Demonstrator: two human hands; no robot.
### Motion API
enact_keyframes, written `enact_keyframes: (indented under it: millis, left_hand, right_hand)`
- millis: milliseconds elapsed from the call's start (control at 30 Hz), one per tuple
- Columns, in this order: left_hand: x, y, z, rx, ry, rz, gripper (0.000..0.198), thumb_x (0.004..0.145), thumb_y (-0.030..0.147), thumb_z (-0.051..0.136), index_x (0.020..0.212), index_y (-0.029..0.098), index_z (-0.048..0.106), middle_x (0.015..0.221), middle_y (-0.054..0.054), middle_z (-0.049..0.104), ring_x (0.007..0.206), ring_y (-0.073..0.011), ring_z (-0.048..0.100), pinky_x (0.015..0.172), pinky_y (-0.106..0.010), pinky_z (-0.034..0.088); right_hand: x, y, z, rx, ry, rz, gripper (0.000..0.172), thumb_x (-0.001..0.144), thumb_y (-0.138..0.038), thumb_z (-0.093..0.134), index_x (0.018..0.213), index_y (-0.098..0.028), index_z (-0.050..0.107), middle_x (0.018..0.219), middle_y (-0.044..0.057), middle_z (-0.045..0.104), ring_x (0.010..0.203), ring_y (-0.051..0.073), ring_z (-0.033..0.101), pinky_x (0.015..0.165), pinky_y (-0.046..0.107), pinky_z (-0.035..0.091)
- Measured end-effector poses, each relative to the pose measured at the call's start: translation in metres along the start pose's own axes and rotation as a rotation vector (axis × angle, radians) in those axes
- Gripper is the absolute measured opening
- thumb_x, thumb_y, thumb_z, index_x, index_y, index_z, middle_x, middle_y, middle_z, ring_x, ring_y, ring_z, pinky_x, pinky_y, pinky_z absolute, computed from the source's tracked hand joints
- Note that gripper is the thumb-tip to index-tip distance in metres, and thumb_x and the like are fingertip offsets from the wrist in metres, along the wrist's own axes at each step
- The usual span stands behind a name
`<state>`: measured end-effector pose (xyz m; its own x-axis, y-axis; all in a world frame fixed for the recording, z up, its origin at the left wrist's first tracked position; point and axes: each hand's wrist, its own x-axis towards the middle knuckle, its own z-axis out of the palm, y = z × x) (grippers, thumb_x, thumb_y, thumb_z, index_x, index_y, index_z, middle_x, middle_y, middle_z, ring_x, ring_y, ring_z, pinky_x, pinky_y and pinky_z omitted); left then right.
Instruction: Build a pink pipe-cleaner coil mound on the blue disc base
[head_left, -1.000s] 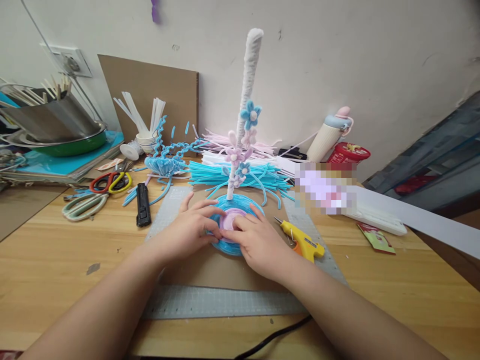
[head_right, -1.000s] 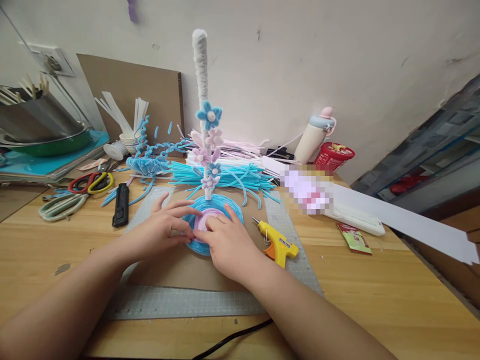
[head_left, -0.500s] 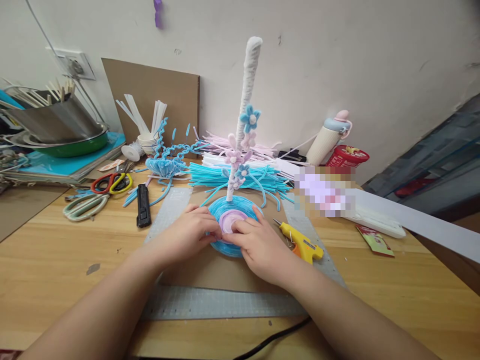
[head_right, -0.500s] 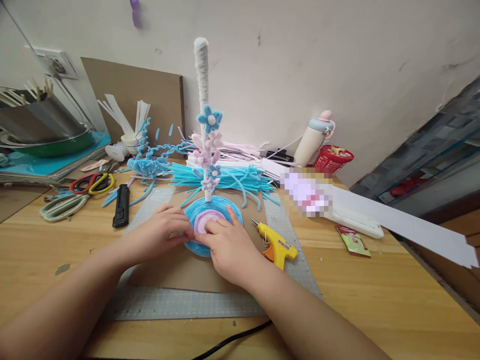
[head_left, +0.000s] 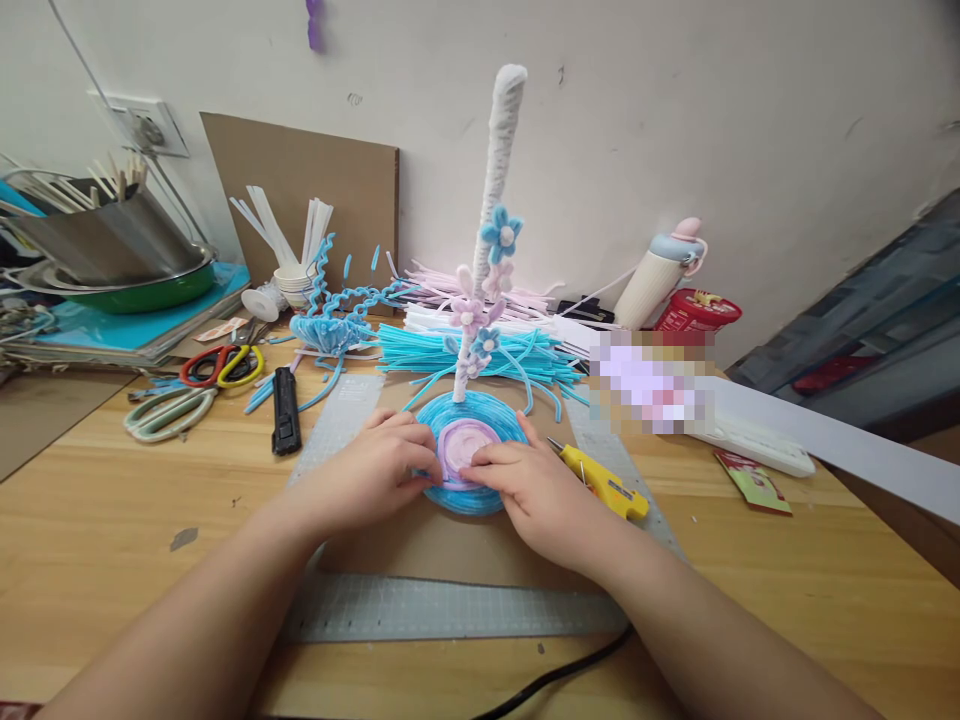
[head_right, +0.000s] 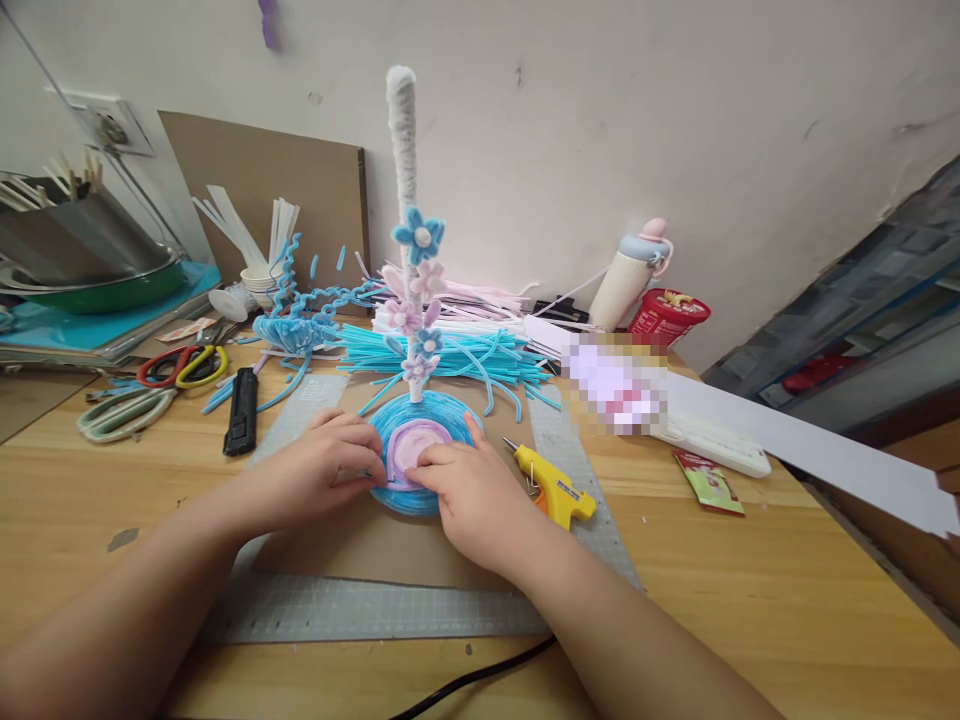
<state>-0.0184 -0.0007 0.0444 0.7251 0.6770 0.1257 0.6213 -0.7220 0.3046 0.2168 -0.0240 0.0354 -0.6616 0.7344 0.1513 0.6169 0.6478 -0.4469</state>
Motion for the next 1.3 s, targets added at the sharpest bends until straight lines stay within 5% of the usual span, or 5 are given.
enact_keyframes:
  millis: [267,433,700,967,1300]
  left_hand:
    - [0.011,-0.004,0.017,0.105,0.152,-0.123,0.028,0.092,0.025,0.052,0.120,0.027,0.059,0.128,-0.003,0.062,0.121,-0.0228,0.051,0.105,-0.045,0.021]
    - [0.011,-0.003,0.016,0.165,0.168,-0.143,0.020,0.091,0.028,0.056,0.109,0.029,0.065,0.124,-0.001,0.065,0.121,-0.0229,0.052,0.109,-0.049,0.014]
    - [0.012,0.009,0.013,0.314,0.222,-0.123,0.018,0.090,0.022,0.051,0.097,0.027,0.068,0.116,-0.003,0.066,0.123,-0.0256,0.050,0.113,-0.053,0.009]
    - [0.019,0.005,0.016,0.225,0.206,-0.197,0.011,0.088,0.025,0.056,0.086,0.027,0.067,0.105,0.000,0.067,0.120,-0.0234,0.052,0.113,-0.057,0.004]
    - [0.020,-0.005,0.018,0.167,0.143,-0.029,0.022,0.095,0.023,0.042,0.098,0.027,0.064,0.122,0.001,0.067,0.128,-0.0198,0.048,0.115,-0.053,0.003]
  right_hand:
    - [0.000,-0.001,0.002,-0.056,0.007,-0.027,0.049,0.080,0.001,0.040,0.113,-0.025,0.066,0.108,0.003,0.066,0.106,0.018,0.058,0.116,0.054,0.007]
    - [-0.002,0.003,0.007,-0.154,0.142,0.058,0.030,0.087,-0.015,0.053,0.104,-0.032,0.071,0.125,0.008,0.057,0.122,0.025,0.048,0.111,0.065,0.007]
    - [-0.001,0.005,0.004,-0.112,0.059,0.093,0.028,0.093,-0.023,0.048,0.108,-0.034,0.068,0.142,0.008,0.049,0.134,0.029,0.038,0.107,0.070,0.000]
    - [0.005,0.016,0.006,-0.067,0.072,0.120,0.033,0.091,-0.010,0.042,0.106,-0.028,0.065,0.136,0.007,0.055,0.132,0.027,0.040,0.107,0.071,-0.001]
    - [0.014,0.021,-0.003,-0.002,0.097,0.233,0.023,0.087,-0.008,0.040,0.101,-0.022,0.050,0.107,0.002,0.067,0.107,0.019,0.060,0.109,0.066,-0.004]
